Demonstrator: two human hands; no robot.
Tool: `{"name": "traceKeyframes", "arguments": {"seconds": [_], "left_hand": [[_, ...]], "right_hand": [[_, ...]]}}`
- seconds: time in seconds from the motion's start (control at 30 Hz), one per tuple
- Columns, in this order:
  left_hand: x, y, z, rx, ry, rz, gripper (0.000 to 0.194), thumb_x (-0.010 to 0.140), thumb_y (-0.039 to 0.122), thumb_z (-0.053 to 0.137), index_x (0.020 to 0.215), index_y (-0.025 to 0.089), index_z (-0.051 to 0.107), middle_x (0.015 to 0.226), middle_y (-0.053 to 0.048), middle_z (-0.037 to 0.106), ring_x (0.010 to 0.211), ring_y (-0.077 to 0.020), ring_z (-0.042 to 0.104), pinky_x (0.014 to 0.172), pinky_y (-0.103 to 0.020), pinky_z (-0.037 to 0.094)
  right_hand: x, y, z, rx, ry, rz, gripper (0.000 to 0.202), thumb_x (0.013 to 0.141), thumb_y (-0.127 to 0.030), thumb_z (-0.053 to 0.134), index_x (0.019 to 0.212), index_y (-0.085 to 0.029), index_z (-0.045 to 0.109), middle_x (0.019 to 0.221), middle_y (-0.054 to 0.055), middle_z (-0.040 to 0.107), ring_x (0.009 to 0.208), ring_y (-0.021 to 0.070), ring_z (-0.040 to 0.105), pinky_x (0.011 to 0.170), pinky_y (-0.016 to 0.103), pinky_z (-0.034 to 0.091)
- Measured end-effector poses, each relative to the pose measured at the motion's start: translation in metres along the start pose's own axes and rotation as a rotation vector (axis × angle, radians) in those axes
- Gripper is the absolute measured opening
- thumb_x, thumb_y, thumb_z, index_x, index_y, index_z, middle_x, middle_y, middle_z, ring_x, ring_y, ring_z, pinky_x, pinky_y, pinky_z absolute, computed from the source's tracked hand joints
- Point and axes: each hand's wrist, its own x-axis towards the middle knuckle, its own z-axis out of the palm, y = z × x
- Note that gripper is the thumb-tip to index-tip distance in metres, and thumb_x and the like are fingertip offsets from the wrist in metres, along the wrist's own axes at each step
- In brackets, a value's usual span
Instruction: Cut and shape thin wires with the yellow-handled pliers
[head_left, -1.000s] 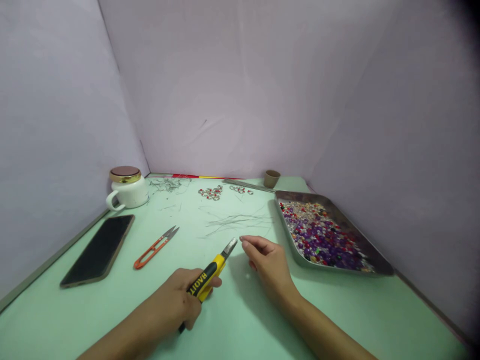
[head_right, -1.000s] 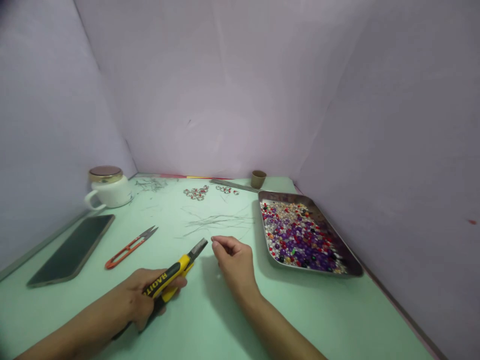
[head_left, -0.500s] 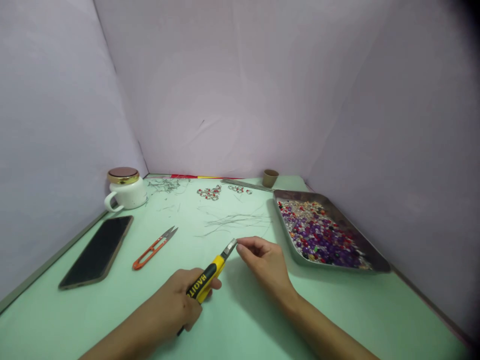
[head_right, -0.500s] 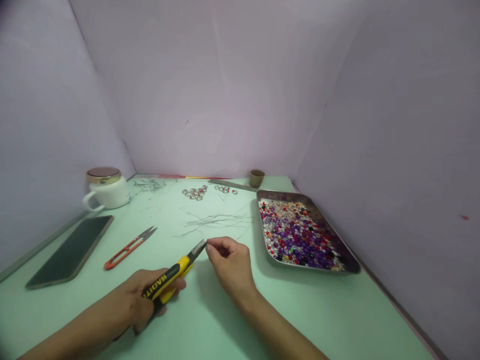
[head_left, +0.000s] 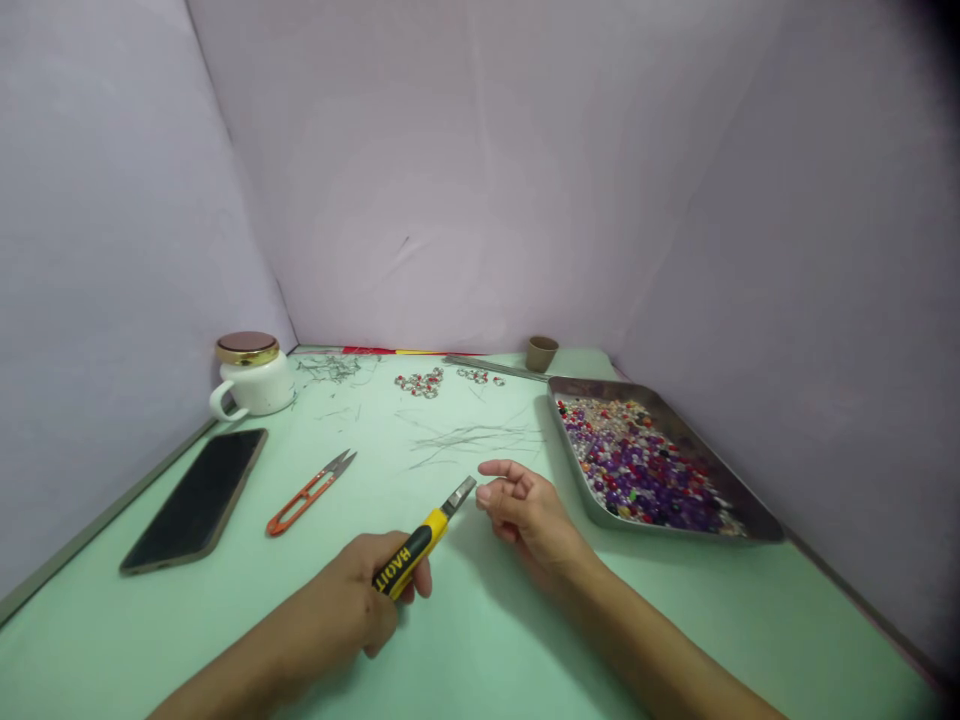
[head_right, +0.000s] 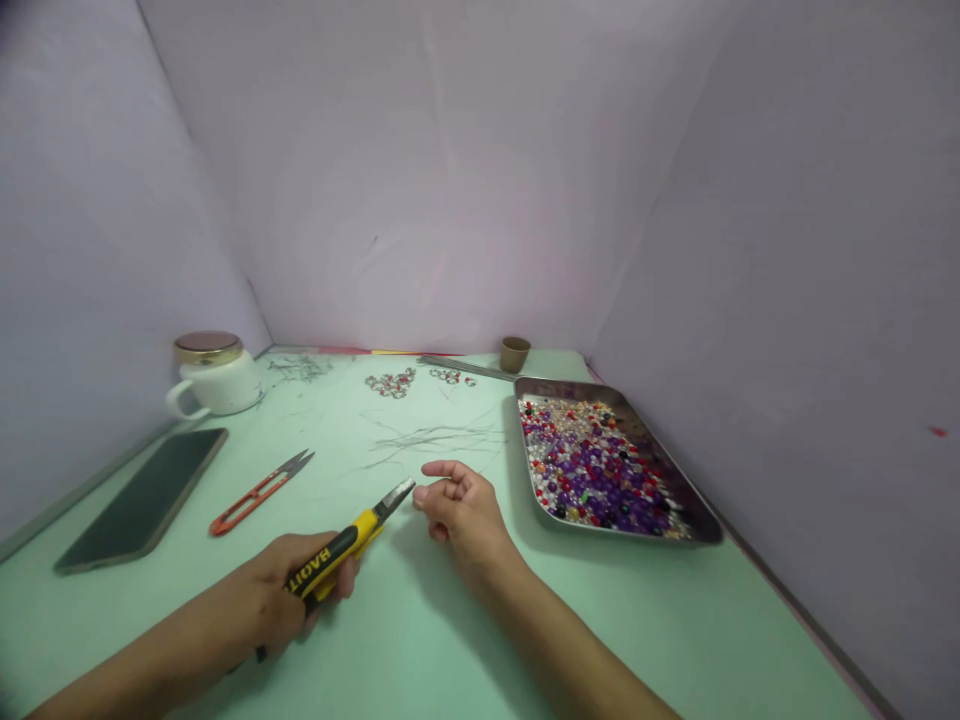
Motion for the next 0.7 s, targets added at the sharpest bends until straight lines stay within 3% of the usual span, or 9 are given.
{"name": "traceKeyframes", "arguments": {"seconds": [0.1,0.27,0.47,0.57,0.7], "left_hand": [[0.0036,-0.0053,0.0014,0.004,-0.008,0.067,0.024,0.038,0.008,0.032,0.059,0.019,0.035,0.048,0.007,0.027,0.046,-0.0075,0.025,0.041,-0.022,0.018],[0.0031,-0.0046,-0.0008,0.017,0.072,0.107,0.02,0.038,0.009,0.029,0.054,0.019,0.027,0.047,0.006,0.024,0.046,-0.0073,0.023,0.041,-0.023,0.016],[-0.0019,-0.0004,-0.0014,0.045,0.058,0.062,0.019,0.04,0.009,0.03,0.055,0.02,0.028,0.047,0.006,0.023,0.046,-0.0076,0.022,0.041,-0.023,0.016],[0.0,-0.0004,0.0007,0.022,0.057,0.042,0.021,0.039,0.008,0.031,0.057,0.019,0.033,0.046,0.007,0.028,0.045,-0.0077,0.025,0.041,-0.023,0.018],[0.0014,0.0025,0.0015,-0.07,0.052,-0.014,0.038,0.038,0.007,0.036,0.072,0.017,0.05,0.062,0.003,0.046,0.052,-0.0096,0.04,0.044,-0.021,0.025]], "right_hand": [[0.0007,0.0012,-0.0009,-0.017,-0.026,0.001,0.036,0.054,-0.024,0.073,0.082,-0.014,0.053,0.049,-0.006,0.051,0.038,0.0038,0.034,0.034,0.016,0.025],[0.002,0.002,-0.0053,-0.172,0.011,-0.055,0.027,0.063,-0.037,0.065,0.075,-0.013,0.057,0.06,0.001,0.059,0.047,0.0085,0.047,0.046,0.021,0.038],[0.0018,0.0059,-0.0065,-0.474,0.027,-0.218,0.018,0.062,-0.03,0.065,0.071,-0.014,0.061,0.061,0.0,0.057,0.057,0.0117,0.049,0.055,0.023,0.039],[-0.0005,0.0071,-0.0039,-0.588,0.057,-0.249,0.014,0.063,-0.028,0.063,0.067,-0.015,0.062,0.058,0.0,0.055,0.055,0.0113,0.047,0.052,0.022,0.037],[-0.0019,0.0059,-0.0029,-0.598,0.054,-0.231,0.017,0.066,-0.03,0.058,0.062,-0.014,0.06,0.049,-0.003,0.046,0.046,0.0094,0.04,0.045,0.022,0.033]]}}
